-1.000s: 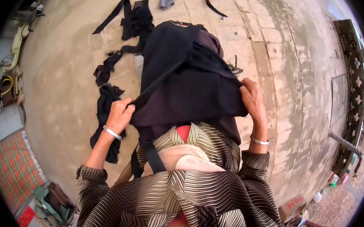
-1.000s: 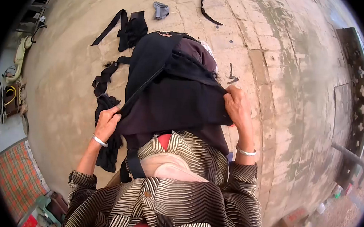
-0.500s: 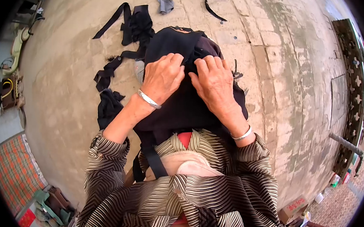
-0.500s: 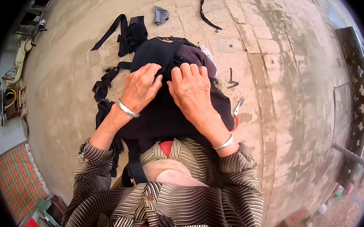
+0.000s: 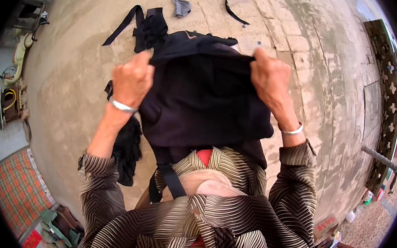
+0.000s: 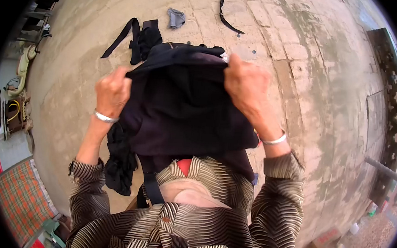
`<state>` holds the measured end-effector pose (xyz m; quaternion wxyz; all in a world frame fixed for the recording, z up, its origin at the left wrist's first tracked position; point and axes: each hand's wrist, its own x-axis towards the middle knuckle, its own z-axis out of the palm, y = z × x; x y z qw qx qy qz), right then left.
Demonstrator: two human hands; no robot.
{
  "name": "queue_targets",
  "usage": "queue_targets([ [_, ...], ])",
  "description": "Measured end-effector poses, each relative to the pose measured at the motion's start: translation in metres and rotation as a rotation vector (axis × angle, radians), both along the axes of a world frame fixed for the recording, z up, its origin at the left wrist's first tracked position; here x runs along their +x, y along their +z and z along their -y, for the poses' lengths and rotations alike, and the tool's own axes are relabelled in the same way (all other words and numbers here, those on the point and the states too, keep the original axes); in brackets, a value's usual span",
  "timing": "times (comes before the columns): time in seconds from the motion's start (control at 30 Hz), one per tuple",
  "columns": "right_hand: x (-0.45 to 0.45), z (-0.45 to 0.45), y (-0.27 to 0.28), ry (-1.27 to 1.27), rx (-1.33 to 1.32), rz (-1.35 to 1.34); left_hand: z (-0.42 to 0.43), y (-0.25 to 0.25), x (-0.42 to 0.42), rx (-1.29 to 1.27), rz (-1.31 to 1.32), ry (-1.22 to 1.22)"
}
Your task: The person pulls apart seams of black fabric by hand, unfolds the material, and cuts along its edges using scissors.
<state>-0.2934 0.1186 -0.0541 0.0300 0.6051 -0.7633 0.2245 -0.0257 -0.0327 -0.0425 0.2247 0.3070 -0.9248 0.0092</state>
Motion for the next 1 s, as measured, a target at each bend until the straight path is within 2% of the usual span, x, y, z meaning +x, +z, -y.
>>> queue_targets([
  [0.03,-0.013,-0.006,-0.002,-0.117,0.067,0.001,0.011,-0.011,0.024,0.025,-0.017,0.084],
  [0.07,-0.016,-0.01,-0.002,-0.114,0.068,0.002,0.006,-0.009,0.027,0.058,-0.07,0.062],
  [0.13,-0.015,-0.017,-0.004,-0.151,-0.084,0.0,-0.008,-0.001,0.032,0.097,-0.118,0.054],
  [0.33,-0.002,-0.03,0.041,-0.135,-0.197,-0.066,-0.036,0.047,0.042,0.122,-0.206,0.101],
  [0.4,0.004,-0.05,0.04,-0.089,-0.136,-0.088,-0.057,0.04,0.055,0.193,-0.202,0.121],
  [0.53,0.041,-0.079,0.003,-0.047,0.056,0.2,-0.069,-0.008,0.067,0.251,-0.047,0.139],
  [0.67,0.057,-0.092,0.005,-0.032,0.076,0.306,-0.075,-0.006,0.063,0.363,0.006,0.149],
  [0.8,0.06,-0.096,0.018,0.045,0.028,0.264,-0.075,0.007,0.041,0.33,-0.034,0.032],
  [0.93,0.06,-0.093,0.018,0.088,-0.046,0.304,-0.074,0.013,0.004,0.184,-0.121,-0.096],
  [1.0,0.06,-0.088,0.02,0.106,-0.136,0.475,-0.07,0.006,-0.018,0.138,-0.141,-0.173],
])
